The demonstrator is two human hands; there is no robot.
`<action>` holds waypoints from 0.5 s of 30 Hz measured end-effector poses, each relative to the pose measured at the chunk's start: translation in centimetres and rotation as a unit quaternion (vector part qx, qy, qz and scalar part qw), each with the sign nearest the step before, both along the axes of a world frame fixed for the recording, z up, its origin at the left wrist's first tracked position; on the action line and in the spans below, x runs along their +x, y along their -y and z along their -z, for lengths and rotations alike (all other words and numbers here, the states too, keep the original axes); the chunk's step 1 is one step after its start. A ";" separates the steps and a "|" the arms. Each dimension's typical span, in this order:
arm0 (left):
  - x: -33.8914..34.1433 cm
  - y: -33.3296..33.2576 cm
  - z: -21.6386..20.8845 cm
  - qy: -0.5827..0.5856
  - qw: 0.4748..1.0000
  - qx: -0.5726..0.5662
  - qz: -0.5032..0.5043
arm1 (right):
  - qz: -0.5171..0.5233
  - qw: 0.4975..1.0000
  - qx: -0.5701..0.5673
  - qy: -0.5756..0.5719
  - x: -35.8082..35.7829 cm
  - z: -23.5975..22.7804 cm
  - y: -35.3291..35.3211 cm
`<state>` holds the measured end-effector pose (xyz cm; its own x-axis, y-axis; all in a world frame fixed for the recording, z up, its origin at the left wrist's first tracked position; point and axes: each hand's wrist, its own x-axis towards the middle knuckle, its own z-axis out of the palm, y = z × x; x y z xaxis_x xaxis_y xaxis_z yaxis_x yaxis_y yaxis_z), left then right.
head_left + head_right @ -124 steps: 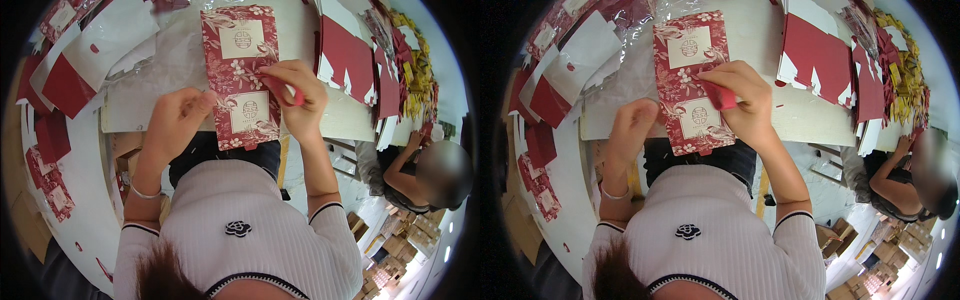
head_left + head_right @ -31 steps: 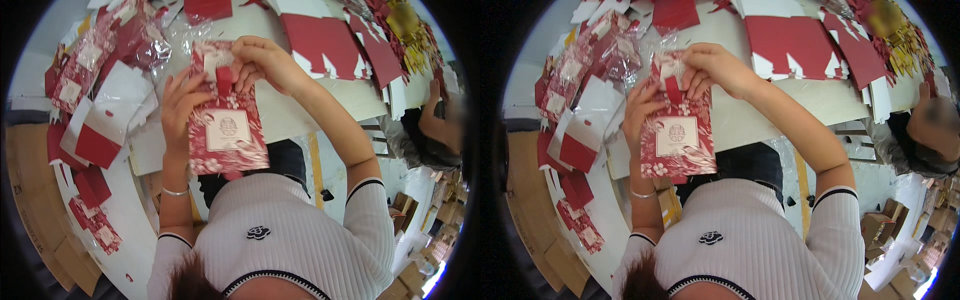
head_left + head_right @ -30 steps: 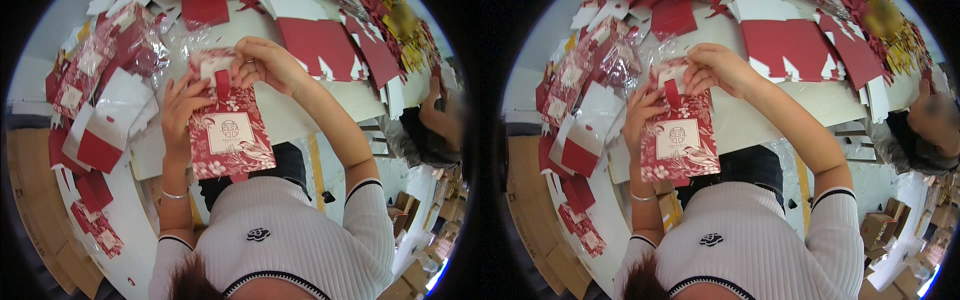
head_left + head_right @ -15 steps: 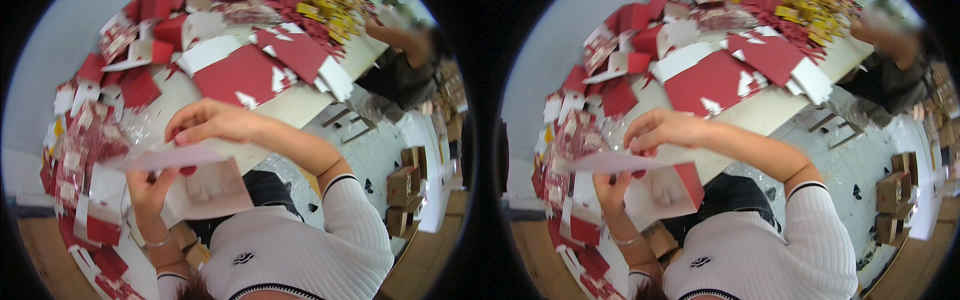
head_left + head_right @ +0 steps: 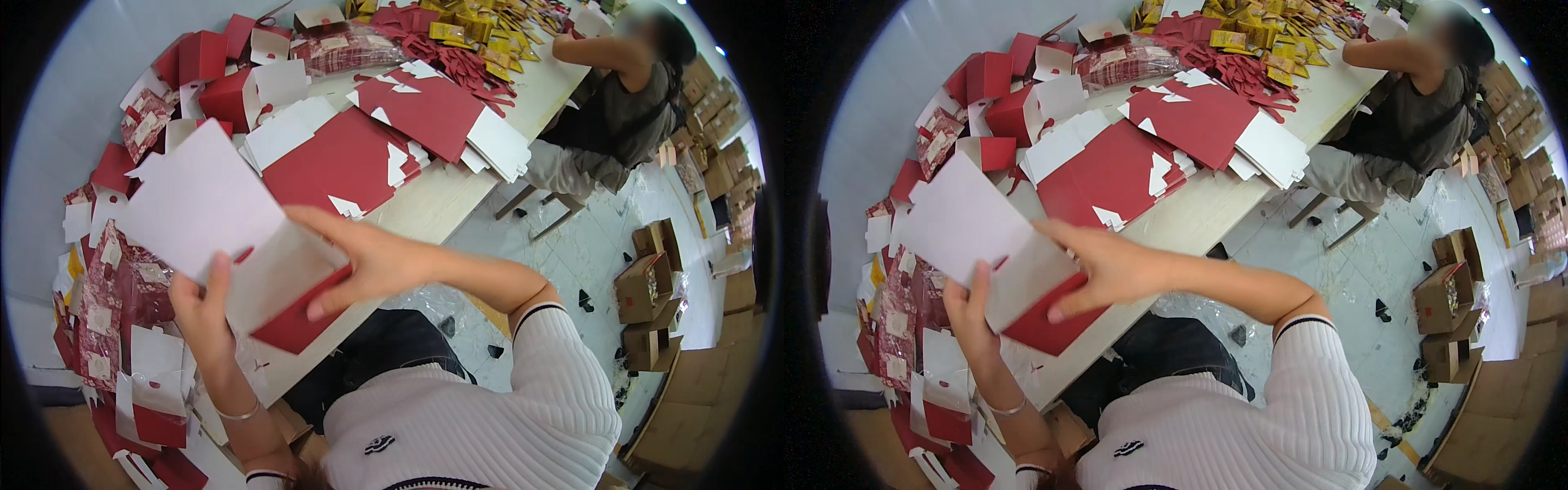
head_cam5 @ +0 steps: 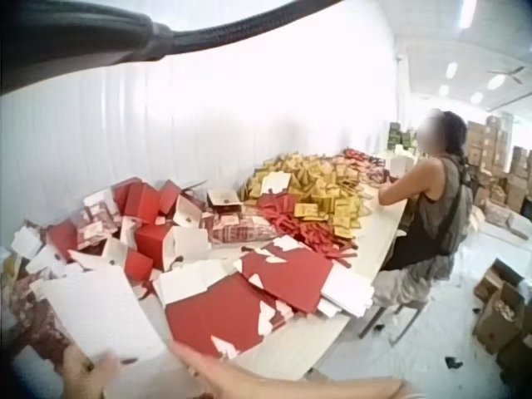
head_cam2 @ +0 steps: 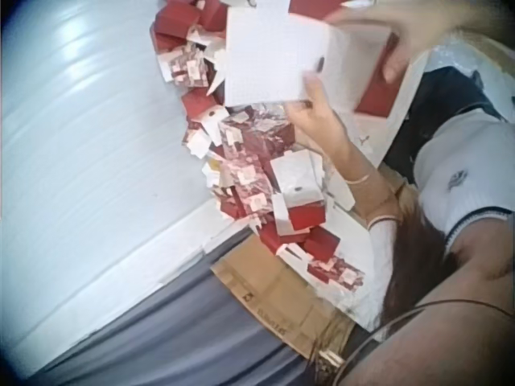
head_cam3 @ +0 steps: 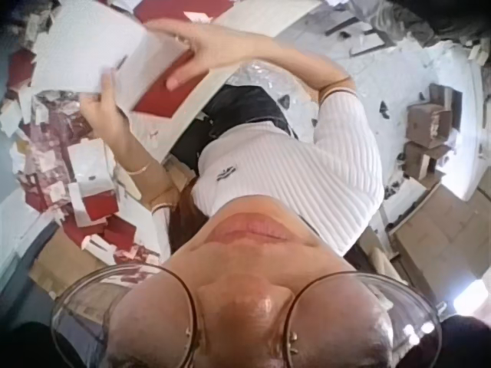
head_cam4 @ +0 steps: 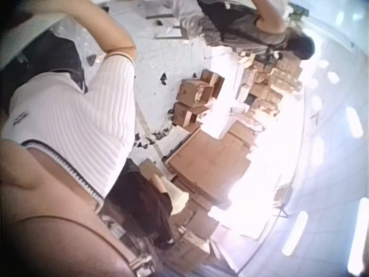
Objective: The person folds red paper envelopes and inserts small red paper strips into them. The person handles each envelope one at a time, folds the flaps, and places the finished items on the table.
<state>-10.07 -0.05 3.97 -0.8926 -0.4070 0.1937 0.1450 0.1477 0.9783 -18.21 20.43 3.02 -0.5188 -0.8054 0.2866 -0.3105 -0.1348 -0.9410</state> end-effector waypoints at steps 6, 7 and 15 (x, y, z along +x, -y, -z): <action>-0.5 0.6 -0.8 -0.012 0.998 -0.062 0.027 | 0.198 0.977 -0.006 0.074 -13.5 -2.4 -2.6; 0.0 1.0 -0.5 -0.002 0.998 -0.048 0.045 | 0.238 0.965 0.016 0.108 -18.3 -2.1 -4.1; 1.6 0.7 3.9 0.058 0.996 -0.018 0.072 | 0.272 0.892 0.218 -0.289 -25.7 1.8 -4.3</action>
